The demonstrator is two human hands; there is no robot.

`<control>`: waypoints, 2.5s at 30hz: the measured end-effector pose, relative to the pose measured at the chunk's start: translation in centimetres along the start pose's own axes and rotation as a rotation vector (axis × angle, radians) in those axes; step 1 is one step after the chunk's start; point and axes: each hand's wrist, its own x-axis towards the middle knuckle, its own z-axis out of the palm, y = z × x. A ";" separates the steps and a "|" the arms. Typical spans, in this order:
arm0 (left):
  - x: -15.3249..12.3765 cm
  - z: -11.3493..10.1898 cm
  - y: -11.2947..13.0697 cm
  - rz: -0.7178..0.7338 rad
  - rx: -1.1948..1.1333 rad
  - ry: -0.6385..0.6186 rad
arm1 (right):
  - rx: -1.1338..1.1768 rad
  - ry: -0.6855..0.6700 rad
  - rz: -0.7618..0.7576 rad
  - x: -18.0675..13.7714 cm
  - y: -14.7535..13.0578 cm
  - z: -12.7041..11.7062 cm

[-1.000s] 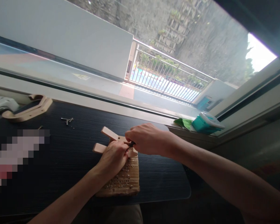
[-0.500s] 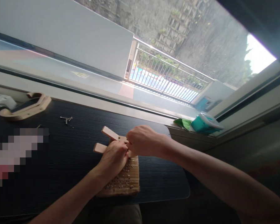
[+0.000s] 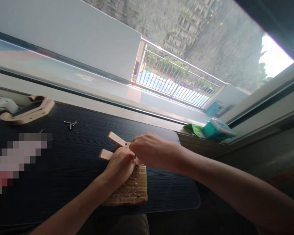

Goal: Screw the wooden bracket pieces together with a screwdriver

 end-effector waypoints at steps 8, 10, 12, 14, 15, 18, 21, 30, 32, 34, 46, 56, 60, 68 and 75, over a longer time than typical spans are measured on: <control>0.0 -0.6 0.5 0.058 -0.035 -0.060 | 0.078 0.057 0.207 0.6 1.3 1.2; -0.6 -1.2 0.2 0.116 -0.040 -0.042 | 0.095 0.090 0.234 0.3 1.6 1.5; -1.3 -2.0 -0.6 0.185 -0.009 0.035 | 0.098 0.116 0.243 -0.1 1.7 1.8; -1.9 -2.8 -1.5 0.224 0.077 0.125 | 0.092 0.129 0.240 -0.3 1.8 1.9; -2.1 -3.2 -2.0 0.227 0.124 0.145 | 0.091 0.129 0.237 -0.4 1.7 1.9; -2.4 -3.8 -2.8 0.198 0.226 0.158 | 0.092 0.119 0.234 -0.5 1.5 1.7; -2.4 -3.4 -2.4 0.200 0.224 0.120 | 0.086 0.122 0.232 -0.4 1.2 1.4; -1.9 -2.1 -1.3 0.110 0.241 -0.072 | 0.043 0.100 0.158 -0.1 0.3 1.1; -1.9 -2.1 -1.3 0.110 0.252 -0.074 | 0.021 0.088 0.140 0.1 0.3 0.8; -1.8 -2.1 -1.2 0.111 0.263 -0.073 | 0.015 0.074 0.127 0.3 0.3 0.6; -1.8 -2.1 -0.9 0.095 0.260 -0.072 | 0.043 0.088 0.091 0.3 0.5 1.0; -0.9 -2.4 -0.6 0.139 0.121 -0.031 | 0.083 0.002 0.102 -0.2 1.2 0.1; -0.2 -1.9 0.2 0.076 0.054 -0.057 | 0.066 0.011 0.086 0.0 1.2 0.1; 0.0 -1.2 0.4 -0.025 0.009 -0.070 | 0.033 -0.022 0.074 0.1 0.9 -0.2; 0.1 -1.2 0.3 0.007 -0.011 -0.073 | 0.081 -0.012 0.112 -0.1 1.8 0.1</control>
